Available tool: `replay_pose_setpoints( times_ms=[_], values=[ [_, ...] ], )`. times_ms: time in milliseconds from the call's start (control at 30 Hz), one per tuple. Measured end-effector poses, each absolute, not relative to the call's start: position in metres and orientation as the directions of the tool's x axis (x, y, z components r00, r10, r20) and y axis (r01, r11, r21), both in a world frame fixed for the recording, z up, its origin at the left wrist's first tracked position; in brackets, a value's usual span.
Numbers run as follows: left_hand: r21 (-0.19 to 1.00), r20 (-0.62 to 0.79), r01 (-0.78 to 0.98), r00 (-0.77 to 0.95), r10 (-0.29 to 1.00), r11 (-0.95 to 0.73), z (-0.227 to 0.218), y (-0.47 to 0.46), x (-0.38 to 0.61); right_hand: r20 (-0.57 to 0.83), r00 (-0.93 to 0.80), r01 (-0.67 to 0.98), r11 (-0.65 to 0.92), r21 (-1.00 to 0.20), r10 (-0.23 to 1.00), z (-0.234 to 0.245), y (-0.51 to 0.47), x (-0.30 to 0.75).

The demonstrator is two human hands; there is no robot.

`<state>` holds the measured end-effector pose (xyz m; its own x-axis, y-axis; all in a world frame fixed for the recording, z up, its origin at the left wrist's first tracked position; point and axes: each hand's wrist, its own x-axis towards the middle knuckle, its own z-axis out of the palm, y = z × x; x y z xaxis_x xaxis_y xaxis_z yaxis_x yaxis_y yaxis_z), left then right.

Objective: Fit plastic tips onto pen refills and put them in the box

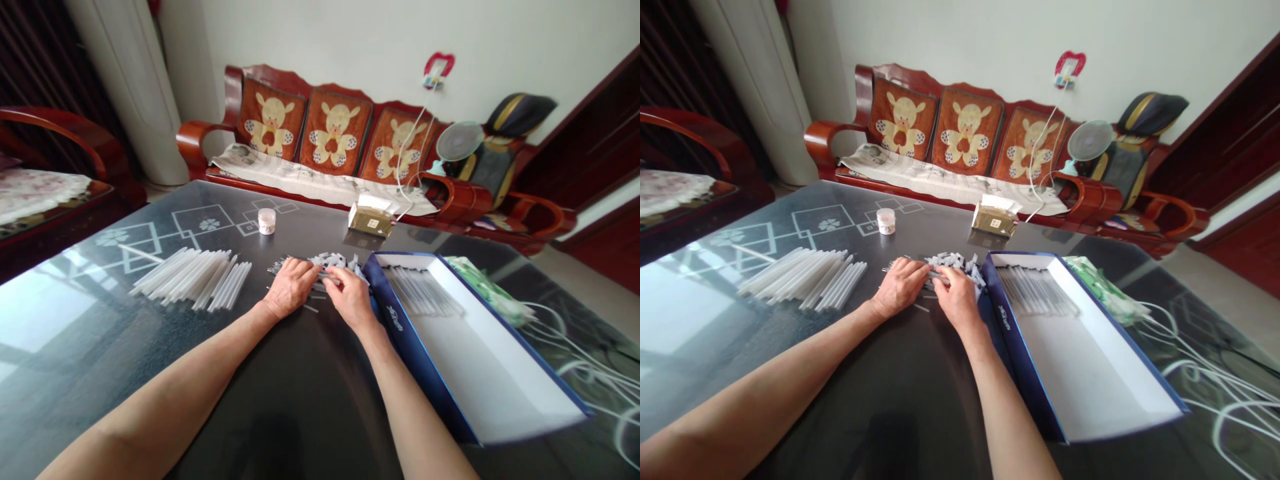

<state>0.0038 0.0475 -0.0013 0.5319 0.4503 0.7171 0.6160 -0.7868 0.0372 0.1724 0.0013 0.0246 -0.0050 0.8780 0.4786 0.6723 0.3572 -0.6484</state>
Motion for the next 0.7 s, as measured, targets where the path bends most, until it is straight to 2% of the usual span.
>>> replay_pose_setpoints(
  times_ms=[100, 167, 300, 433, 533, 633, 700],
  values=[
    [0.063, 0.753, 0.594, 0.499, 0.429, -0.802, 0.0, 0.046, 0.003, 0.483, -0.168, 0.853, 0.372, -0.365, 0.859, 0.043, -0.003, 0.167],
    [0.069, 0.774, 0.594, 0.475, 0.418, -0.802, 0.002, 0.044, 0.003, 0.457, -0.222, 0.896, 0.366, -0.253, 0.861, 0.058, -0.006, 0.167],
    [0.106, 0.833, 0.661, 0.349, 0.429, -0.743, 0.005, 0.041, 0.002, 0.513, -0.141, 0.944, 0.272, -0.189, 0.847, 0.088, -0.014, 0.201],
    [0.134, 0.845, 0.657, 0.315, 0.431, -0.742, 0.002, 0.043, 0.001, 0.514, 0.101, 0.989, -0.028, -0.148, 0.852, 0.103, -0.027, 0.271],
    [0.135, 0.831, 0.645, 0.339, 0.441, -0.752, 0.0, 0.044, 0.002, 0.304, 0.29, 0.956, -0.288, -0.051, 0.908, 0.097, -0.033, 0.314],
    [0.136, 0.817, 0.645, 0.356, 0.453, -0.752, 0.0, 0.045, 0.002, 0.079, 0.385, 0.919, -0.39, 0.052, 0.919, 0.083, -0.032, 0.331],
    [0.135, 0.811, 0.644, 0.364, 0.457, -0.753, 0.0, 0.045, 0.002, 0.009, 0.414, 0.905, -0.413, 0.099, 0.91, 0.075, -0.028, 0.332]
  ],
)
